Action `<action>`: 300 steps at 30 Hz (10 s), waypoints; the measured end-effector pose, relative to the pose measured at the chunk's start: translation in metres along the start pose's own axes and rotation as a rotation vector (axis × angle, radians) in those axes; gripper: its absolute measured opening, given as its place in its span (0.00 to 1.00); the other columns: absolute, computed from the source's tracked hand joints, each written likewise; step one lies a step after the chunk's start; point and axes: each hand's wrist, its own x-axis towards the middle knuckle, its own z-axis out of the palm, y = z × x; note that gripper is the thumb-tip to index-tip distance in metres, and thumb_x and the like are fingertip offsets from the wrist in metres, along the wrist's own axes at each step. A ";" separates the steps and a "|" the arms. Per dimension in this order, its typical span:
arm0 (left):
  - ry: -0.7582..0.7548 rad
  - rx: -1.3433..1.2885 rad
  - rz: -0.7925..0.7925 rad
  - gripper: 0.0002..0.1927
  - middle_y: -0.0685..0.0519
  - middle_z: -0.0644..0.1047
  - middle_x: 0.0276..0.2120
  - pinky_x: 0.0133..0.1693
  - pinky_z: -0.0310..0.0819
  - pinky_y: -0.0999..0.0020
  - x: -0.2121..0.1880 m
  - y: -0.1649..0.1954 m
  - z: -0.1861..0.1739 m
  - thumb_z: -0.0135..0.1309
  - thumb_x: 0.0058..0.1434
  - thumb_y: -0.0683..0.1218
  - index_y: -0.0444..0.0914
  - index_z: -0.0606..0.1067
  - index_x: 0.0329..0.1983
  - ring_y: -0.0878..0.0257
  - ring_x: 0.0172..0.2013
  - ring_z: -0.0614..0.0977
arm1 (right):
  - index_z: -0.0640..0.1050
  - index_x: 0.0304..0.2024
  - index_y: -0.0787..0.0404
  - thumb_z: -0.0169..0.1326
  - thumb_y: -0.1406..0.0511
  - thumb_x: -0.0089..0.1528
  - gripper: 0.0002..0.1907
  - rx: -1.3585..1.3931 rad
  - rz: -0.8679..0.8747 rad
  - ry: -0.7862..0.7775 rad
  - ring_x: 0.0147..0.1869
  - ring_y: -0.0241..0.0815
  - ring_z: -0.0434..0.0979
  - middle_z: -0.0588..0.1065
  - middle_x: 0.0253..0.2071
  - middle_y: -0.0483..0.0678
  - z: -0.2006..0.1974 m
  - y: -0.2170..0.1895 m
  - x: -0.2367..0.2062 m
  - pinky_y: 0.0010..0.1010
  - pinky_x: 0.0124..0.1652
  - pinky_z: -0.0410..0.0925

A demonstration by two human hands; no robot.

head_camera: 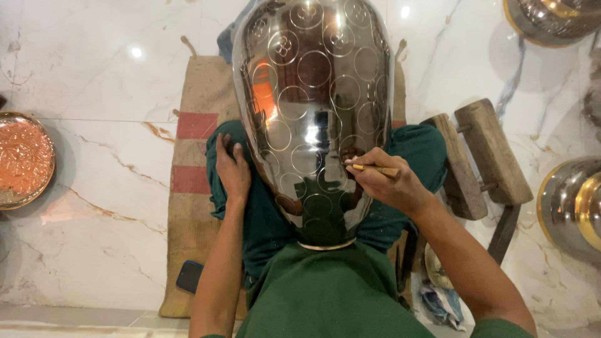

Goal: The person sits cross-legged on a mat and uses a small chisel and hammer to engrave circular patterns onto a large silver metal vase. They repeatedly position the chisel and strike it with the hammer to create indentations across the vase surface.

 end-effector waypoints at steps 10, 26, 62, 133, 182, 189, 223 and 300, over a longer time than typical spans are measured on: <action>0.016 0.058 0.039 0.27 0.37 0.75 0.62 0.61 0.69 0.57 0.001 -0.004 0.001 0.49 0.71 0.42 0.27 0.61 0.70 0.44 0.61 0.77 | 0.72 0.27 0.65 0.66 0.76 0.58 0.14 -0.070 -0.012 -0.064 0.41 0.41 0.83 0.74 0.38 0.50 0.002 0.003 -0.008 0.28 0.38 0.79; 0.029 0.041 0.038 0.27 0.38 0.76 0.61 0.60 0.70 0.57 0.000 -0.004 0.001 0.51 0.71 0.42 0.27 0.62 0.70 0.45 0.61 0.78 | 0.71 0.34 0.65 0.64 0.77 0.60 0.12 -0.212 0.384 0.455 0.44 0.47 0.84 0.76 0.42 0.54 0.056 -0.077 -0.039 0.29 0.39 0.80; 0.035 0.002 0.007 0.26 0.37 0.76 0.61 0.61 0.69 0.57 -0.003 0.001 0.005 0.50 0.71 0.41 0.27 0.62 0.70 0.45 0.61 0.78 | 0.66 0.23 0.66 0.65 0.78 0.59 0.20 -0.263 0.297 0.400 0.42 0.46 0.84 0.75 0.40 0.55 0.056 -0.073 -0.048 0.29 0.36 0.79; -0.431 -0.144 -0.312 0.46 0.35 0.68 0.68 0.67 0.56 0.65 -0.023 0.115 -0.039 0.34 0.69 0.71 0.27 0.66 0.68 0.49 0.71 0.66 | 0.76 0.46 0.52 0.53 0.62 0.70 0.04 1.312 0.815 1.146 0.47 0.39 0.80 0.79 0.44 0.44 0.107 0.083 -0.118 0.31 0.44 0.76; -0.020 0.159 0.048 0.27 0.35 0.69 0.66 0.69 0.55 0.49 -0.046 -0.010 -0.005 0.47 0.74 0.50 0.29 0.64 0.70 0.38 0.69 0.67 | 0.72 0.31 0.68 0.66 0.76 0.63 0.13 -0.204 0.371 0.376 0.32 0.38 0.75 0.66 0.31 0.47 0.020 -0.011 0.044 0.28 0.34 0.74; -0.019 0.150 0.041 0.27 0.35 0.69 0.67 0.69 0.55 0.49 -0.046 -0.009 -0.006 0.47 0.73 0.49 0.29 0.65 0.70 0.38 0.69 0.66 | 0.76 0.31 0.70 0.67 0.77 0.61 0.10 -0.225 0.454 0.332 0.24 0.38 0.68 0.68 0.29 0.49 0.019 -0.016 0.042 0.32 0.27 0.67; -0.020 0.160 0.037 0.27 0.36 0.69 0.67 0.69 0.55 0.51 -0.044 -0.006 -0.008 0.49 0.71 0.48 0.28 0.65 0.69 0.40 0.69 0.66 | 0.66 0.26 0.66 0.66 0.74 0.62 0.20 -0.162 0.278 0.300 0.37 0.41 0.81 0.69 0.32 0.49 0.019 -0.023 0.024 0.29 0.36 0.77; -0.025 0.199 0.038 0.27 0.35 0.69 0.67 0.69 0.53 0.49 -0.043 -0.003 -0.011 0.49 0.72 0.47 0.29 0.65 0.69 0.39 0.69 0.66 | 0.69 0.26 0.67 0.67 0.76 0.59 0.17 -0.227 0.525 0.419 0.29 0.38 0.81 0.77 0.38 0.54 0.052 -0.072 -0.036 0.24 0.24 0.72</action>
